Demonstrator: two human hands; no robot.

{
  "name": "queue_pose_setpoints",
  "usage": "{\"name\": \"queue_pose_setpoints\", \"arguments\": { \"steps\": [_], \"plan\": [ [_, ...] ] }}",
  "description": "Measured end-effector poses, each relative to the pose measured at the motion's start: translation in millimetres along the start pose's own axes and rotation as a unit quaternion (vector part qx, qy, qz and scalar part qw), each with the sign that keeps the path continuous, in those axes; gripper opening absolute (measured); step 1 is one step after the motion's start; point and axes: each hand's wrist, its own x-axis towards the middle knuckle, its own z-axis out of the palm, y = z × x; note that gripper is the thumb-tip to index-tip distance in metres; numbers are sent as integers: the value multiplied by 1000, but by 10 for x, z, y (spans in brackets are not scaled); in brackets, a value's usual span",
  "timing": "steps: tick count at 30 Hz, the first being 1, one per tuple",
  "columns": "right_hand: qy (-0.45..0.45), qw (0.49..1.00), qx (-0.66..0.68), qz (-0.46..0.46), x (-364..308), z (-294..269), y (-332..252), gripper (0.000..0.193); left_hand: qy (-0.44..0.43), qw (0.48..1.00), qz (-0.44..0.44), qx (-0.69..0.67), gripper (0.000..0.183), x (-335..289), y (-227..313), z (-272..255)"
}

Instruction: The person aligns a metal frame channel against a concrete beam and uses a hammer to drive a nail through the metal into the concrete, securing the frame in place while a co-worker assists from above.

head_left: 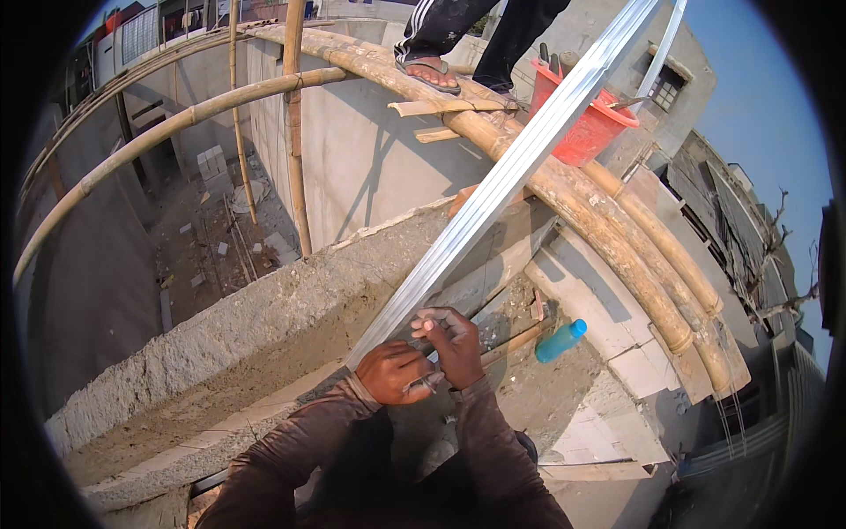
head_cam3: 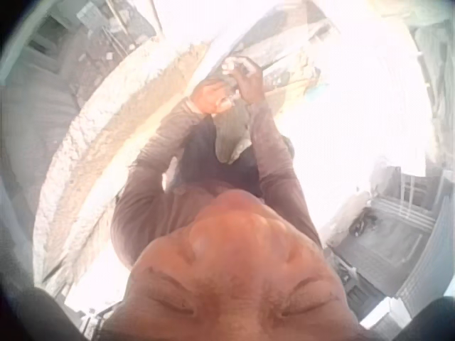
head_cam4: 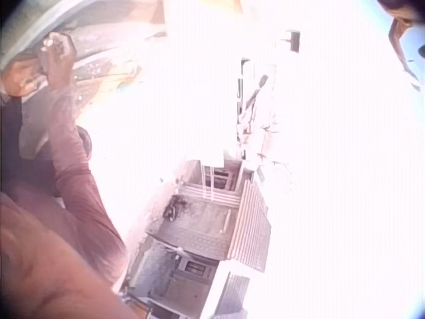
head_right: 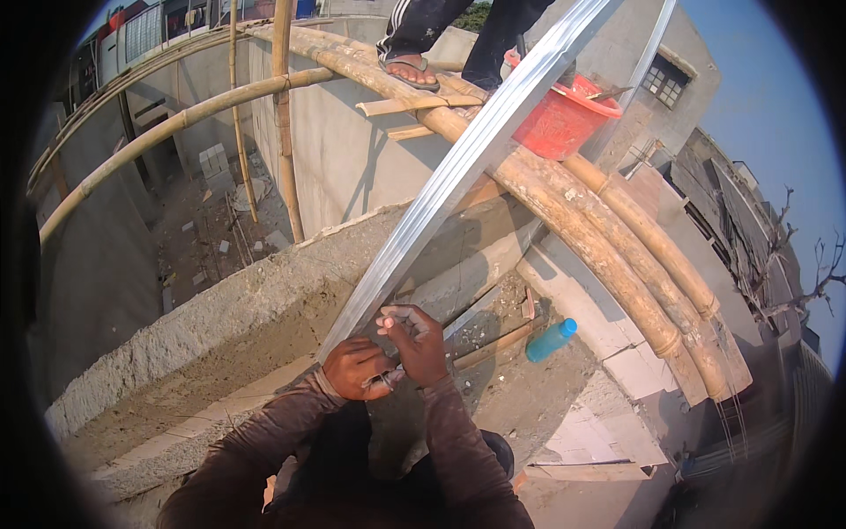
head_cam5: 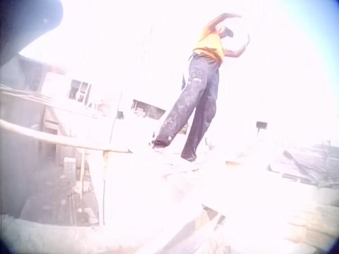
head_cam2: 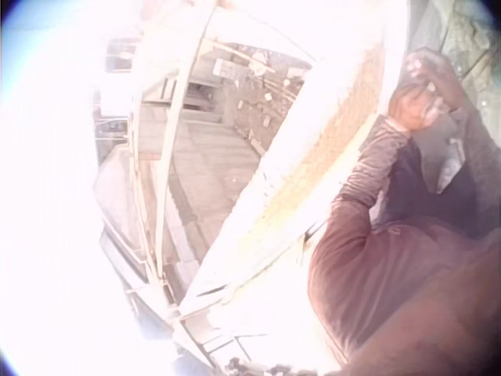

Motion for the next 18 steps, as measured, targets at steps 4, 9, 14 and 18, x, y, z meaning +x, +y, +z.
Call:
{"name": "queue_pose_setpoints", "arguments": {
  "steps": [4, 9, 14, 18],
  "plan": [
    [-58, 996, 71, -1, 6, 18, -14, 23, 37, 999, 17, 27, 19, 23, -11, 43],
    [-71, 996, 51, -16, 10, -4, -9, 22, 28, 1000, 0, 10, 19, 12, 15, 54],
    [-74, 992, 82, -52, -30, -20, -49, 29, 3, 1000, -18, -1, 20, 14, 28, 17],
    [-85, 991, 92, -49, -48, -15, -84, 31, 12, 1000, -10, 4, 21, 40, 42, 15]
  ]
}}
